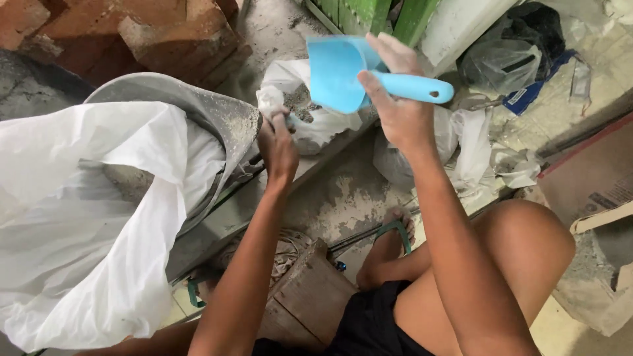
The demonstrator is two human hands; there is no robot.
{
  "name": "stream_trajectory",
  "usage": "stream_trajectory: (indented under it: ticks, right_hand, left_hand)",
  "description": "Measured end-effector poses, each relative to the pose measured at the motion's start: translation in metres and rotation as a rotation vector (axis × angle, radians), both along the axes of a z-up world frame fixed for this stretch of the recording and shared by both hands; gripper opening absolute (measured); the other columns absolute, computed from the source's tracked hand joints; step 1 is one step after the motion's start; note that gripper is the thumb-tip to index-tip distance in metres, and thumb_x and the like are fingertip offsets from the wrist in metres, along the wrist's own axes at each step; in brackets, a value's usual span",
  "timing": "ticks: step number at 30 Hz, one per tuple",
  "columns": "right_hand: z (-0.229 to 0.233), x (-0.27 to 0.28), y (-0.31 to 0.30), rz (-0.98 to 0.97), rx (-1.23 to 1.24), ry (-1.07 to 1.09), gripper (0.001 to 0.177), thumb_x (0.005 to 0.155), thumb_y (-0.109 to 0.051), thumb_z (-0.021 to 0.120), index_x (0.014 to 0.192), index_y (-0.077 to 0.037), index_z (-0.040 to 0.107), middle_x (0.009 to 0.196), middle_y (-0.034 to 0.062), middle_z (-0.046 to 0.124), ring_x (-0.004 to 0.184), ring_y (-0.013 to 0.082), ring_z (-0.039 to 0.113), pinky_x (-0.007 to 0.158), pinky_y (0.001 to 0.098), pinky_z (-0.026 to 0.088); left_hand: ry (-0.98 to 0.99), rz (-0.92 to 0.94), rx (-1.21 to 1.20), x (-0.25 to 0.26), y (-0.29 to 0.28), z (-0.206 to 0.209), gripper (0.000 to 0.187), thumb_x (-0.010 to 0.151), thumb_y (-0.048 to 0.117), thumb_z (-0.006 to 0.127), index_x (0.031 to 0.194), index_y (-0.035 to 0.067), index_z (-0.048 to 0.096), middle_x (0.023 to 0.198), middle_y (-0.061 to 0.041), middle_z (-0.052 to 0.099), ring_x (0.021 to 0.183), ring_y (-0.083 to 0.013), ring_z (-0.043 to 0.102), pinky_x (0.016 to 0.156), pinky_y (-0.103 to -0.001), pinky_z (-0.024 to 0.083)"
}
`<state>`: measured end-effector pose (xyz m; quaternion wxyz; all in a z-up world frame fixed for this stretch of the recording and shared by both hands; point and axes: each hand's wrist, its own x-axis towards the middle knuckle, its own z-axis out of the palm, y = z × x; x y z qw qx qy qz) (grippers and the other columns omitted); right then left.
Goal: Using a blue plastic scoop to transfer dry cement powder from a large white bag into a grey tray.
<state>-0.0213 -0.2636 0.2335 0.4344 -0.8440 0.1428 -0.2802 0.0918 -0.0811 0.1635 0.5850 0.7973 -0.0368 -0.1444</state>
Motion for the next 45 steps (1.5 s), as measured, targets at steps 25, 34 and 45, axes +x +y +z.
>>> stream_trajectory:
  ticks: [25,34,45]
  right_hand:
    - [-0.082,0.044,0.021,-0.085,-0.135,0.209,0.042,0.094,-0.027,0.084,0.132,-0.015,0.073,0.121,0.0222,0.066,0.108,0.0455,0.069,0.086,0.0565,0.060]
    - [-0.113,0.034,0.007,-0.060,0.088,0.065,0.031,0.098,-0.024,0.083,0.122,-0.005,0.076,0.112,0.0237,0.074,0.110,0.0413,0.069,0.085,0.0533,0.059]
    - [-0.107,0.010,0.010,-0.240,0.573,0.280,0.038,0.099,-0.044,0.075,0.125,-0.016,0.074,0.077,0.0132,0.066,0.055,0.0076,0.056,0.059,0.0279,0.061]
  left_hand:
    - [-0.125,-0.460,-0.136,-0.038,0.065,0.035,0.037,0.107,0.009,0.048,0.144,0.003,0.049,0.089,-0.009,0.058,0.085,-0.0191,0.065,0.093,-0.045,0.055]
    - [-0.139,-0.452,-0.224,-0.030,0.064,0.043,0.009,0.107,0.008,0.046,0.111,0.004,0.053,0.090,-0.010,0.061,0.086,-0.0204,0.066,0.090,-0.045,0.056]
    - [-0.210,-0.482,-0.228,-0.015,0.055,0.035,0.004,0.107,0.007,0.049,0.104,0.006,0.051,0.108,-0.013,0.063,0.102,-0.0236,0.065,0.095,-0.048,0.052]
